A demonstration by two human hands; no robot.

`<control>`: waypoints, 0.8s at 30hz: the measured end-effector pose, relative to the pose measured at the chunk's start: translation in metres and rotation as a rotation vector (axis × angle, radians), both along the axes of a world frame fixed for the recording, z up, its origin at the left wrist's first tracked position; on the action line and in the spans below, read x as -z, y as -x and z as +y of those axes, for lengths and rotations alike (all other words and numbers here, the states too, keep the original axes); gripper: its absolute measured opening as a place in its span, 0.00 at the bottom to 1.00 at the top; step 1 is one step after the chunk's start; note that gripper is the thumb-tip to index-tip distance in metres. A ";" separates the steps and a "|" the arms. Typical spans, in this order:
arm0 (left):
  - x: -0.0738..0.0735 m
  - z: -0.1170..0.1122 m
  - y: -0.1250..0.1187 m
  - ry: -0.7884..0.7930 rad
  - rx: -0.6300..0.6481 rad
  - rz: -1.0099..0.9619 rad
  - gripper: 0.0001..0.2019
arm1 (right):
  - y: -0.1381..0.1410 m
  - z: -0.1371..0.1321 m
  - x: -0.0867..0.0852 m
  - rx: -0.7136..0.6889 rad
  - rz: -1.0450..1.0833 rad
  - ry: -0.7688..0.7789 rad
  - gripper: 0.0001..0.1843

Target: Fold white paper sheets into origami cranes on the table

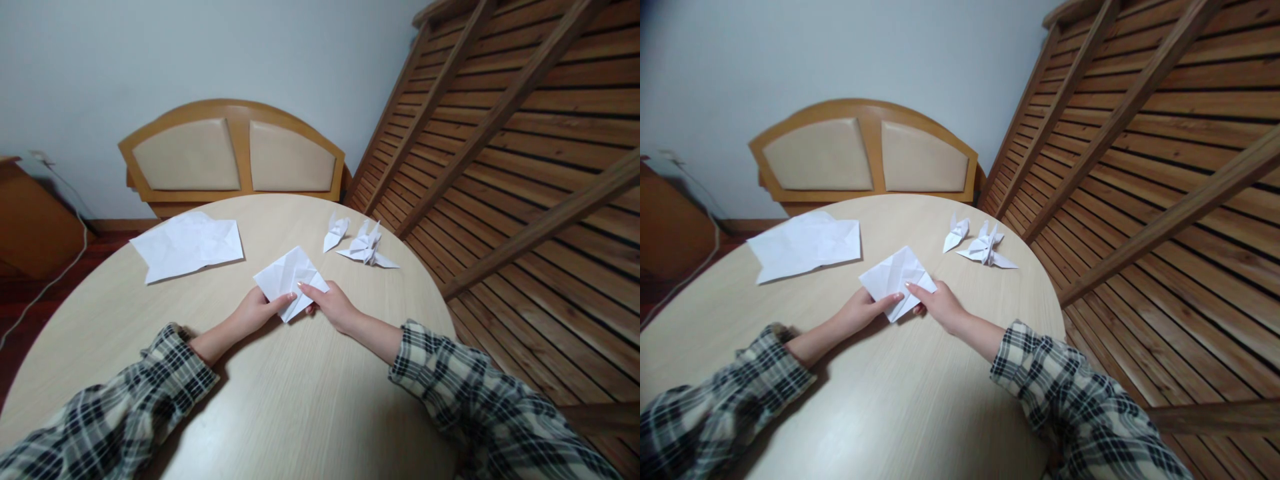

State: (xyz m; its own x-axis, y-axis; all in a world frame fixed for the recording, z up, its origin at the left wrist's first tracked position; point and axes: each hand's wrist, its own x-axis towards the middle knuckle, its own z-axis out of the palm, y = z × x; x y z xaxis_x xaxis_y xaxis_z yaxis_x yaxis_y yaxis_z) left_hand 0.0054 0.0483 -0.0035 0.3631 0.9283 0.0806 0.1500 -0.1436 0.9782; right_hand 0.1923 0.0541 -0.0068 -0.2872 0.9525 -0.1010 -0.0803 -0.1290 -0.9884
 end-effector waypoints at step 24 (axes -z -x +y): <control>-0.010 0.000 -0.001 -0.012 0.111 -0.047 0.23 | -0.005 0.003 0.001 -0.005 0.049 -0.034 0.25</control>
